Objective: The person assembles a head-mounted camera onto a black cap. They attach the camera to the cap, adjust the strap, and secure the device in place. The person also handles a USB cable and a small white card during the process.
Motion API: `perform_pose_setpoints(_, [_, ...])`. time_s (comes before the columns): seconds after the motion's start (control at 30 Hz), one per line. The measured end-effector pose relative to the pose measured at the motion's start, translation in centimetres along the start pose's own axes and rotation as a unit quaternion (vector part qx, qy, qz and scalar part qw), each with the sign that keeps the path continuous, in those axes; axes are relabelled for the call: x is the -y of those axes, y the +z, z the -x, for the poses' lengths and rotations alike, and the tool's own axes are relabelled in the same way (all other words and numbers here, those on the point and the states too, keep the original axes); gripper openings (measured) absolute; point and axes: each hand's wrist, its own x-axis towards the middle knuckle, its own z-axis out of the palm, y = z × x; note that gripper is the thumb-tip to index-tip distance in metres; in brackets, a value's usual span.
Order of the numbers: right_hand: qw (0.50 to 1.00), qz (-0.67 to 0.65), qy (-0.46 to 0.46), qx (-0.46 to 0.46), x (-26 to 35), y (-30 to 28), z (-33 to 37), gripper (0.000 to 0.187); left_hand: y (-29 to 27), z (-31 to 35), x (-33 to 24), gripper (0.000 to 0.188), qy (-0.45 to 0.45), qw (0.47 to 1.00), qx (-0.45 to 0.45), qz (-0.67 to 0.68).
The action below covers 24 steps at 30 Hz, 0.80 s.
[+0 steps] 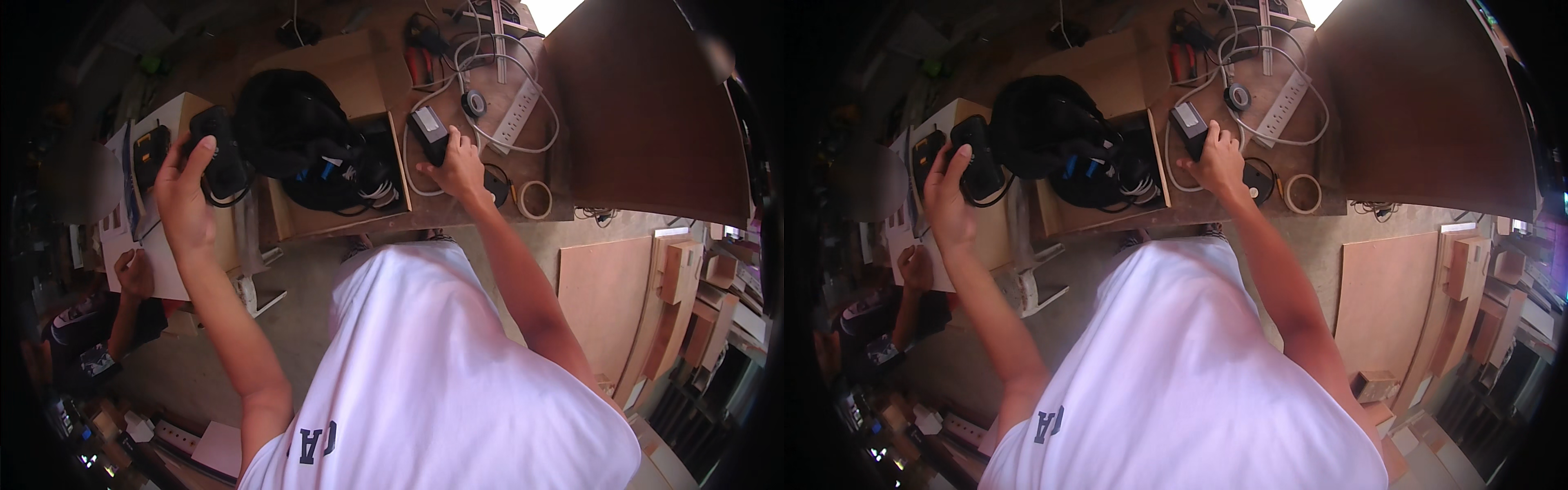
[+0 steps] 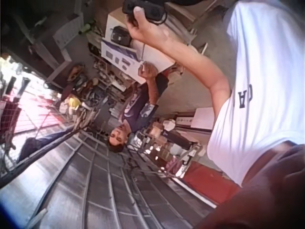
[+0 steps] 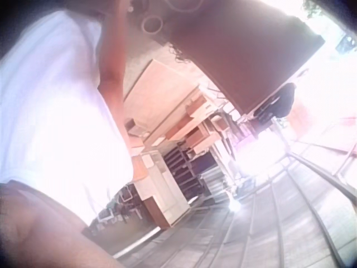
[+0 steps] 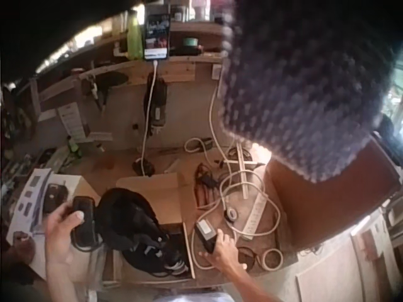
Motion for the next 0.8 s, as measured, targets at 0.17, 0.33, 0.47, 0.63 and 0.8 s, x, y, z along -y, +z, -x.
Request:
perform_pose_setpoints(0.17, [0.989,-0.145,0.022,-0.001,-0.7,-0.9,-0.7,0.084,0.9,0.9,1.0,0.037,-0.015,1.000,0.004,0.004])
perform_pose_setpoints(0.33, [0.807,-0.589,-0.038,0.014,0.4,-6.7,2.7,0.069,-1.0,1.7,2.1,0.038,-0.033,0.999,-0.010,0.031])
perform_pose_setpoints(0.47, [0.830,-0.520,-0.182,-0.090,3.2,-11.7,4.6,0.084,-1.2,1.6,2.6,0.037,-0.035,0.998,-0.013,0.050])
perform_pose_setpoints(0.63, [0.785,-0.492,-0.331,-0.178,5.1,-12.9,4.7,0.094,-0.1,1.4,1.8,0.034,-0.016,0.998,0.001,0.060])
perform_pose_setpoints(0.8, [0.810,-0.514,-0.237,-0.154,5.4,-13.4,6.1,0.088,-0.2,0.9,1.0,0.031,0.001,0.997,-0.010,0.077])
